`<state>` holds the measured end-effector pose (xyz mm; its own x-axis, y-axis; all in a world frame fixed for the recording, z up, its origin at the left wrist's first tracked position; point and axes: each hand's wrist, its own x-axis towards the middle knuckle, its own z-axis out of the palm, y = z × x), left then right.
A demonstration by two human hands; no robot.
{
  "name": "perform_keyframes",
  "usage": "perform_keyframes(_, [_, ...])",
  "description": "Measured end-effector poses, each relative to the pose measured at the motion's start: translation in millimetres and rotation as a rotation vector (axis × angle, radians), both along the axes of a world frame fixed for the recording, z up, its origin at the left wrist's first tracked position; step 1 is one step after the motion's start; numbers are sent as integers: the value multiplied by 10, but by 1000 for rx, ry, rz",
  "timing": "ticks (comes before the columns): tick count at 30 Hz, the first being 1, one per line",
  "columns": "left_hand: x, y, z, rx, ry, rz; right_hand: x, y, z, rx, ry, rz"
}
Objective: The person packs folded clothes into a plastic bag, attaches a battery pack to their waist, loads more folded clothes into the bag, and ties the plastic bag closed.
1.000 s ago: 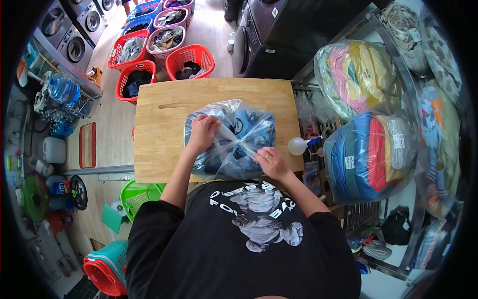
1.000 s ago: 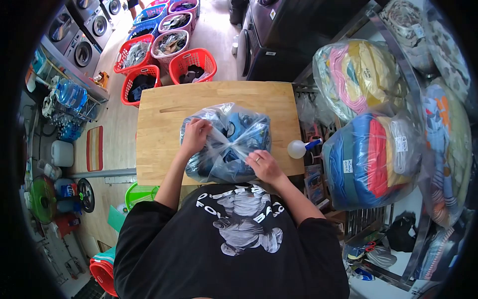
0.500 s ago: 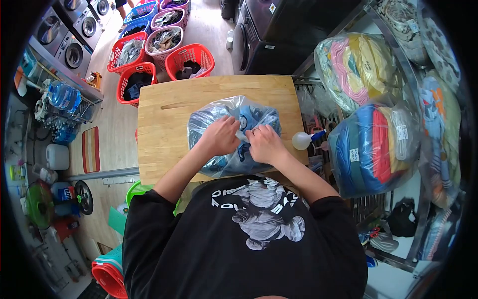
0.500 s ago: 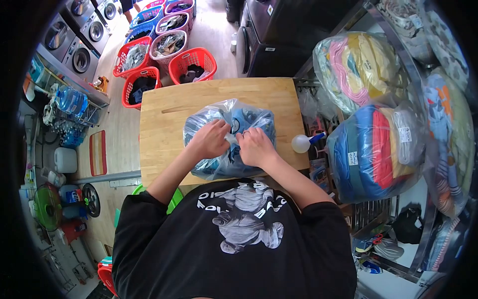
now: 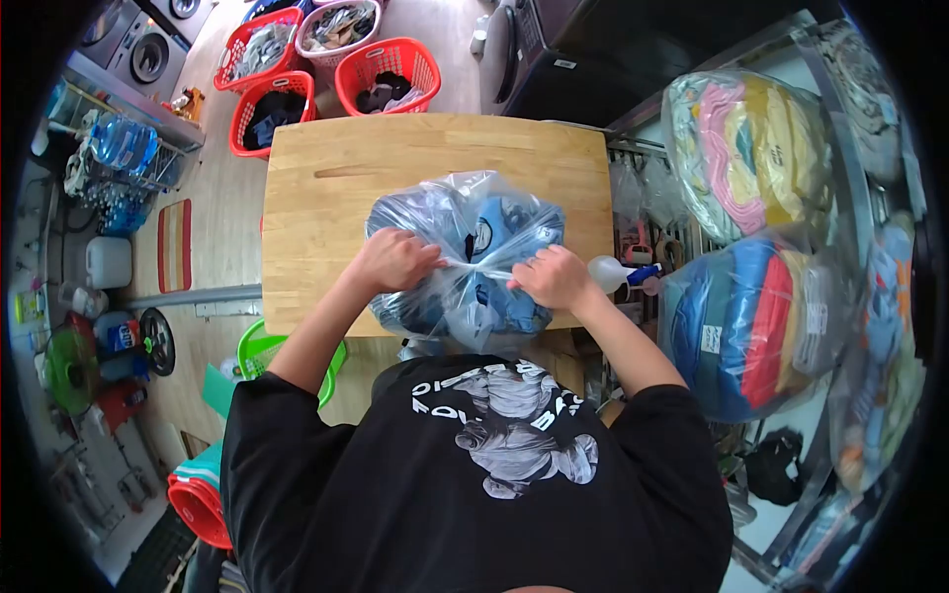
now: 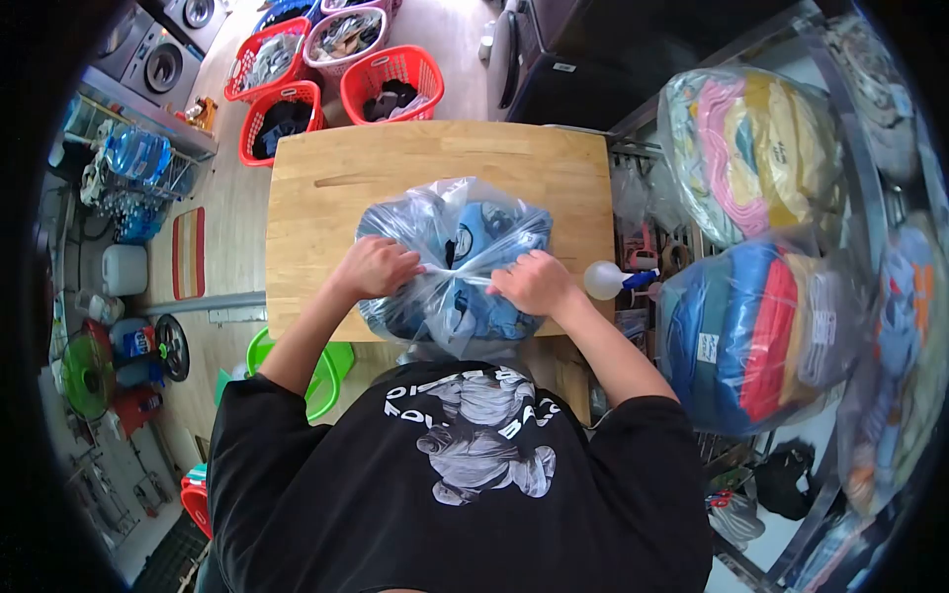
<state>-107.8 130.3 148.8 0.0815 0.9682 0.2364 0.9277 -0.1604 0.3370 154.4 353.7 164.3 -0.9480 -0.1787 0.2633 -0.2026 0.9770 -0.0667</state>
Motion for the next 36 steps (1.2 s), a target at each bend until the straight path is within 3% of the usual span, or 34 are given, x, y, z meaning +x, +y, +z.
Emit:
perform_keyframes(4, [68,-96,-148,-63,29,95,66,59,-209,-24,44,3])
perform_keyframes(11, [337,-90,545,-216,307,107,-30,-24,277,125,-63,53])
perform_keyframes(12, [386,-45,606,15,302,130,-90,-55,426,166,58,68])
perform_keyframes(15, [604,124,620,117,305,189,-265,-159,651,244,161,165])
perform_keyframes(16, [677,84,527,-161,214,213,-266,-211,591,183,99,189])
perform_keyframes(20, [710,132,485,-233,128,293,-295,-243,443,177,-91,45])
perform_keyframes(23, [699,162,708,-217,22,262,-328,-181,496,-18,-136,138])
perform_keyframes(24, [659,171,659,-136,37,212,-310,-234,617,92,-223,119])
perform_keyframes(27, [375,106,452,-20,246,-47,-407,-198,498,3,-279,73])
perform_keyframes(31, [105,229,426,139,332,-175,-469,-67,416,-88,-117,108])
perform_keyframes(36, [-3,194,175,171,175,-262,-419,41,271,-122,-92,124])
